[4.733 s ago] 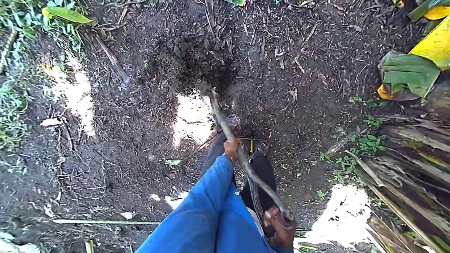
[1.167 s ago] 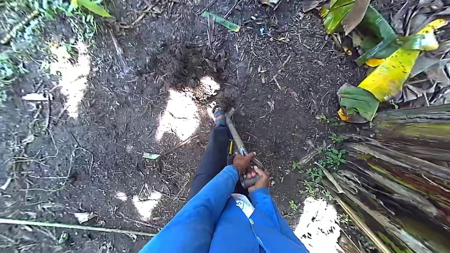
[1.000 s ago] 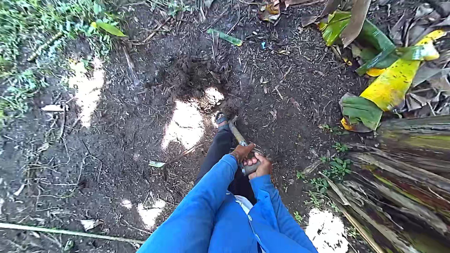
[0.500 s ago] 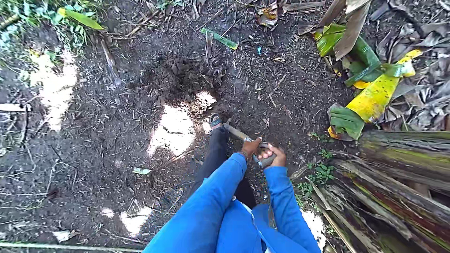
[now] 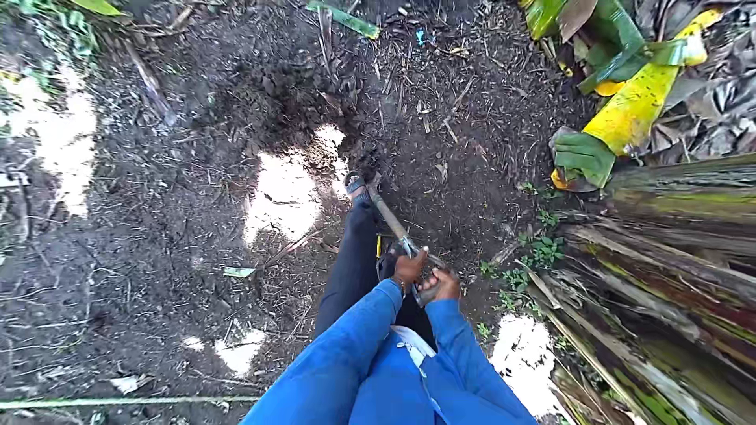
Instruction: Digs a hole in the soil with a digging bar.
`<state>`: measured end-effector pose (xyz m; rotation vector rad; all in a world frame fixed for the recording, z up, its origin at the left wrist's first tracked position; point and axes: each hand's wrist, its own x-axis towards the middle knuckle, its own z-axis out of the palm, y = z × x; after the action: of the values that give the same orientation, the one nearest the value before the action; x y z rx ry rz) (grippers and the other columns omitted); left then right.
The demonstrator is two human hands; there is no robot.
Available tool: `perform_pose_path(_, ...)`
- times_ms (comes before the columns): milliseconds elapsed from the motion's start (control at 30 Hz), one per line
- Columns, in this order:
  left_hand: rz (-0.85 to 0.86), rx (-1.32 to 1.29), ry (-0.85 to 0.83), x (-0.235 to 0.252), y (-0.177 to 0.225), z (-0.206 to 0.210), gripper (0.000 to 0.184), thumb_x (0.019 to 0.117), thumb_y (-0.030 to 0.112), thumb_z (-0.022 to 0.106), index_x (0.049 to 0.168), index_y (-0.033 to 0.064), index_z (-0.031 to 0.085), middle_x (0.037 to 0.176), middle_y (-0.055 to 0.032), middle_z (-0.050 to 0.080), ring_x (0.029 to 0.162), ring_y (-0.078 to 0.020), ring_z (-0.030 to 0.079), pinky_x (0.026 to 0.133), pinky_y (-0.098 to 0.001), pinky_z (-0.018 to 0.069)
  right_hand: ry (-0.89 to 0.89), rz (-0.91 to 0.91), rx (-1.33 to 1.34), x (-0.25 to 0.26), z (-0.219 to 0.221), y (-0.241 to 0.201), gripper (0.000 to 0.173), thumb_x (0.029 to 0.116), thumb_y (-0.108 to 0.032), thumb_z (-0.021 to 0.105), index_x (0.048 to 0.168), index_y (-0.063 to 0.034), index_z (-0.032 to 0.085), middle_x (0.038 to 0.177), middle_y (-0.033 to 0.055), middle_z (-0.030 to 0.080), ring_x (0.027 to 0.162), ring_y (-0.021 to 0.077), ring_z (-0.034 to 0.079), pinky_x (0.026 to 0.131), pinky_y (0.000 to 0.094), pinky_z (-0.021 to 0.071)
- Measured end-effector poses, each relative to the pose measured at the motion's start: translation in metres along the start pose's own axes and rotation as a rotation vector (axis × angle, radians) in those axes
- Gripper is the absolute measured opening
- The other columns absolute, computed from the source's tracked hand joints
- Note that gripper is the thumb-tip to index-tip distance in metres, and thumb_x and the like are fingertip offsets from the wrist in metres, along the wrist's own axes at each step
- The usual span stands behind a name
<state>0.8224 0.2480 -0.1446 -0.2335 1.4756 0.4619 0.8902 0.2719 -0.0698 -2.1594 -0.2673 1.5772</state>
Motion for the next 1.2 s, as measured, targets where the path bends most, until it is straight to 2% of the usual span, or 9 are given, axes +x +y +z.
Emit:
perform_pose_path(133, 0.013, -0.020, 0.025, -0.028, 0.074, -0.072, 0.065, 0.1038, 0.064, 0.045, 0.084, 0.0034, 0.060, 0.062, -0.0025, 0.052, 0.049, -0.0140, 0.049, 0.053, -0.0325, 0.0476, -0.139, 0.001, 0.135, -0.045, 0.097, -0.029, 0.029, 0.0977, -0.002, 0.053, 0.069, -0.0052, 0.049, 0.044, 0.0036, 0.045, 0.033, 0.0160, 0.044, 0.036, 0.0349, 0.0468)
perform_pose_path(300, 0.071, 0.079, 0.021, -0.021, 0.112, -0.135, 0.060, 0.1120, 0.051, 0.028, 0.093, 0.0047, 0.060, 0.065, 0.0010, 0.046, 0.053, -0.0118, 0.046, 0.056, -0.0298, 0.0447, -0.249, 0.034, 0.174, -0.046, 0.165, -0.021, 0.027, 0.0987, -0.002, 0.053, 0.072, -0.0042, 0.050, 0.046, 0.0034, 0.045, 0.036, 0.0169, 0.047, 0.040, 0.0367, 0.0498)
perform_pose_path(433, 0.107, 0.099, 0.115, -0.031, 0.100, -0.161, 0.055, 0.1126, 0.046, 0.033, 0.078, 0.0092, 0.054, 0.055, 0.0051, 0.043, 0.044, -0.0062, 0.042, 0.049, -0.0227, 0.0406, -0.296, 0.024, 0.147, -0.056, 0.174, 0.012, 0.022, 0.0981, 0.000, 0.056, 0.076, -0.0004, 0.053, 0.048, 0.0054, 0.047, 0.039, 0.0182, 0.049, 0.044, 0.0385, 0.0526)
perform_pose_path(533, 0.098, 0.243, 0.138, -0.010, 0.066, -0.129, 0.061, 0.1124, 0.049, 0.028, 0.097, 0.0006, 0.062, 0.070, -0.0062, 0.054, 0.056, -0.0162, 0.052, 0.059, -0.0342, 0.0488, -0.361, -0.037, 0.152, -0.033, 0.122, 0.035, 0.021, 0.0999, 0.000, 0.052, 0.079, -0.0011, 0.053, 0.048, 0.0034, 0.048, 0.040, 0.0174, 0.050, 0.045, 0.0382, 0.0533)
perform_pose_path(667, 0.155, 0.302, 0.115, 0.043, -0.014, -0.030, 0.072, 0.1138, 0.043, 0.017, 0.120, -0.0116, 0.063, 0.119, -0.0314, 0.065, 0.112, -0.0407, 0.065, 0.100, -0.0568, 0.0498, -0.266, -0.078, 0.068, 0.037, 0.003, 0.056, 0.024, 0.0993, -0.001, 0.050, 0.076, -0.0045, 0.052, 0.047, 0.0017, 0.048, 0.039, 0.0161, 0.050, 0.044, 0.0365, 0.0524)
perform_pose_path(800, 0.143, 0.294, 0.117, 0.071, -0.065, 0.028, 0.071, 0.1139, 0.042, 0.014, 0.120, -0.0116, 0.061, 0.113, -0.0311, 0.065, 0.107, -0.0410, 0.066, 0.097, -0.0567, 0.0510, -0.042, -0.081, -0.001, 0.079, -0.062, 0.077, 0.022, 0.0950, 0.003, 0.058, 0.075, -0.0022, 0.052, 0.046, 0.0038, 0.049, 0.036, 0.0166, 0.051, 0.040, 0.0346, 0.0519)
perform_pose_path(967, 0.074, 0.062, 0.011, 0.104, -0.100, 0.056, 0.067, 0.1137, 0.045, 0.014, 0.114, -0.0065, 0.056, 0.073, -0.0119, 0.059, 0.056, -0.0231, 0.060, 0.059, -0.0410, 0.0568, 0.116, -0.120, -0.031, 0.113, -0.102, 0.096, 0.014, 0.0882, 0.007, 0.062, 0.083, -0.0009, 0.052, 0.048, 0.0035, 0.051, 0.037, 0.0155, 0.053, 0.040, 0.0328, 0.0524)
perform_pose_path(1067, -0.084, -0.087, -0.023, 0.149, -0.091, 0.051, 0.067, 0.1110, 0.055, 0.026, 0.141, -0.0002, 0.048, 0.107, -0.0248, 0.064, 0.087, -0.0346, 0.067, 0.077, -0.0517, 0.0577, 0.229, -0.116, -0.129, 0.142, -0.129, 0.113, 0.014, 0.0866, 0.005, 0.065, 0.096, 0.0038, 0.055, 0.054, 0.0054, 0.055, 0.040, 0.0167, 0.056, 0.042, 0.0344, 0.0554)
perform_pose_path(1200, -0.319, -0.164, -0.031, 0.244, -0.077, 0.043, 0.081, 0.1005, 0.066, 0.049, 0.153, 0.0062, 0.037, 0.139, -0.0296, 0.055, 0.113, -0.0427, 0.063, 0.088, -0.0573, 0.0557, 0.535, 0.117, -0.371, 0.204, -0.169, 0.147, 0.040, 0.0922, -0.006, 0.072, 0.126, 0.0067, 0.054, 0.076, 0.0150, 0.061, 0.053, 0.0200, 0.059, 0.051, 0.0381, 0.0556)
